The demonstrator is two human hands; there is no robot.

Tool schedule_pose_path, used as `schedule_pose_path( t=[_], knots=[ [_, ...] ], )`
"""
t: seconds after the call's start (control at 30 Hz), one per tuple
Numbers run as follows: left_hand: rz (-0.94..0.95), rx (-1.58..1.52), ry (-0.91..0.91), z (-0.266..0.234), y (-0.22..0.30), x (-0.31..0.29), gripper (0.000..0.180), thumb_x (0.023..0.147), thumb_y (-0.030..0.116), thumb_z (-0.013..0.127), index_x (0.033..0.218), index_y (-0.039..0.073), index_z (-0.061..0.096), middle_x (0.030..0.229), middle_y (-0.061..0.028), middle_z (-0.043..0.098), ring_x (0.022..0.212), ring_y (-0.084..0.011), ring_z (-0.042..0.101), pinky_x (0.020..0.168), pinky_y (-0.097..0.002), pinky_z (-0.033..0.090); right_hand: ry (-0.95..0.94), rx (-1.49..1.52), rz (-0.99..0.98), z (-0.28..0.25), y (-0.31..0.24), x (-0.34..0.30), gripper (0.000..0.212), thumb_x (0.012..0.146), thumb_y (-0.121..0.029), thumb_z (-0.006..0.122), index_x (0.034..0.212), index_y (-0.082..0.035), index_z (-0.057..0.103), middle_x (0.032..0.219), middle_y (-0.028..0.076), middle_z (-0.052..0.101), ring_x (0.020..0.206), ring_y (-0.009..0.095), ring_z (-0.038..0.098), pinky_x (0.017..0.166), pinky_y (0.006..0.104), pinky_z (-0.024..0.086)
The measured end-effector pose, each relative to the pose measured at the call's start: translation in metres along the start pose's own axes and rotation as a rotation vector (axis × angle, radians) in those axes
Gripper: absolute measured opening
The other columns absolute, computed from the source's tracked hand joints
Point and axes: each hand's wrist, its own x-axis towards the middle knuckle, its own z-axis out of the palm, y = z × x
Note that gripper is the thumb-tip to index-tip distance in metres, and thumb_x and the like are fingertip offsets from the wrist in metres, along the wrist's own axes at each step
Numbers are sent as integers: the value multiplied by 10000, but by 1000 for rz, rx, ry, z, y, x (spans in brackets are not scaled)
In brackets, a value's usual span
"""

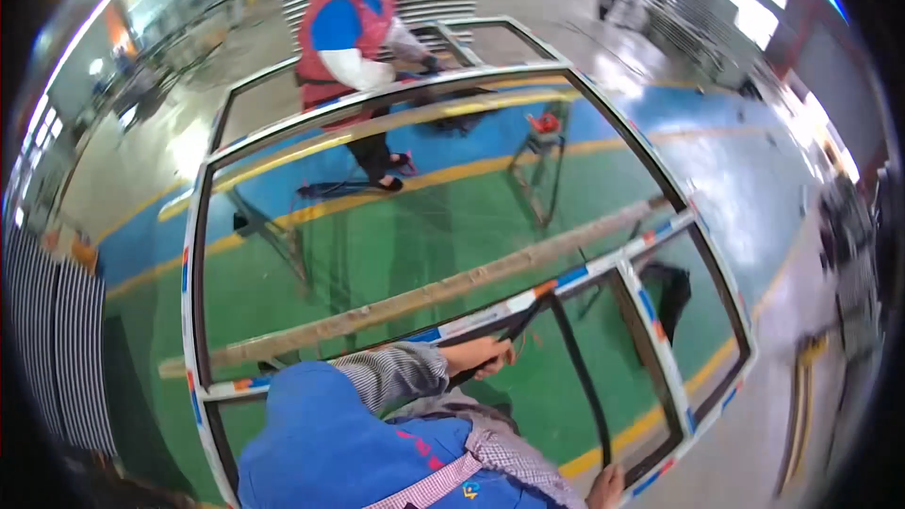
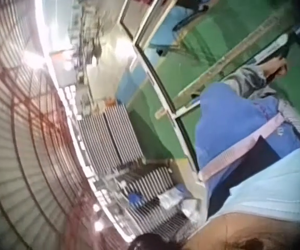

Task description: The recorder is applying and pressing a rubber sealant strip into the grooves of a metal frame.

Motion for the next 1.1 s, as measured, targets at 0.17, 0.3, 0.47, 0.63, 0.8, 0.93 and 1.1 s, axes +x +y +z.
schedule_pose_path(
  t=[0.17,0.3,0.47,0.63,0.8,0.93,1.1],
  knots=[
    [-149,-130,2,67,-14,55,434,983,467,328,966,66,491,552,32,354,433,-78,346,401,-238,317,-197,196,-57,14,126,83,383,939,-380,460,1157,-102,607,1135,152,612,1034,322,578,856,376,474],
    [-45,177,268,52,-3,110,359,950,408,404,877,75,518,528,25,404,384,-81,349,353,-254,286,-223,200,-29,60,184,145,507,895,-480,495,1196,-84,587,1169,211,584,1071,348,566,897,392,447],
    [89,774,566,40,1,143,393,925,416,433,969,43,549,698,-85,581,637,-199,579,606,-344,469,-86,273,-232,39,134,141,181,896,-114,542,1048,-22,572,951,205,613,859,371,595,747,404,477],
    [-105,1105,595,47,17,159,431,921,443,423,1109,77,554,922,-198,643,872,-381,615,755,-465,472,-31,255,-264,28,121,149,220,875,-110,568,1089,-57,579,947,177,626,878,360,604,755,399,479],
    [-145,1088,546,57,19,182,423,927,420,414,1078,55,564,918,-227,634,884,-393,604,756,-477,459,-111,177,-91,25,117,163,229,904,-169,521,1089,-51,586,960,204,622,888,374,599,745,414,473],
    [-15,728,449,38,-23,244,429,935,425,435,917,15,559,639,-117,575,600,-231,576,581,-362,446,-48,168,-23,23,123,182,253,930,-204,485,1074,-26,591,881,227,618,827,379,609,703,411,468],
    [-18,178,405,48,-26,297,433,942,408,435,767,30,553,514,-26,458,481,-123,460,475,-302,356,-62,67,41,30,120,216,284,939,-281,465,1076,-79,610,891,206,634,840,398,603,710,449,471]
  ],
)
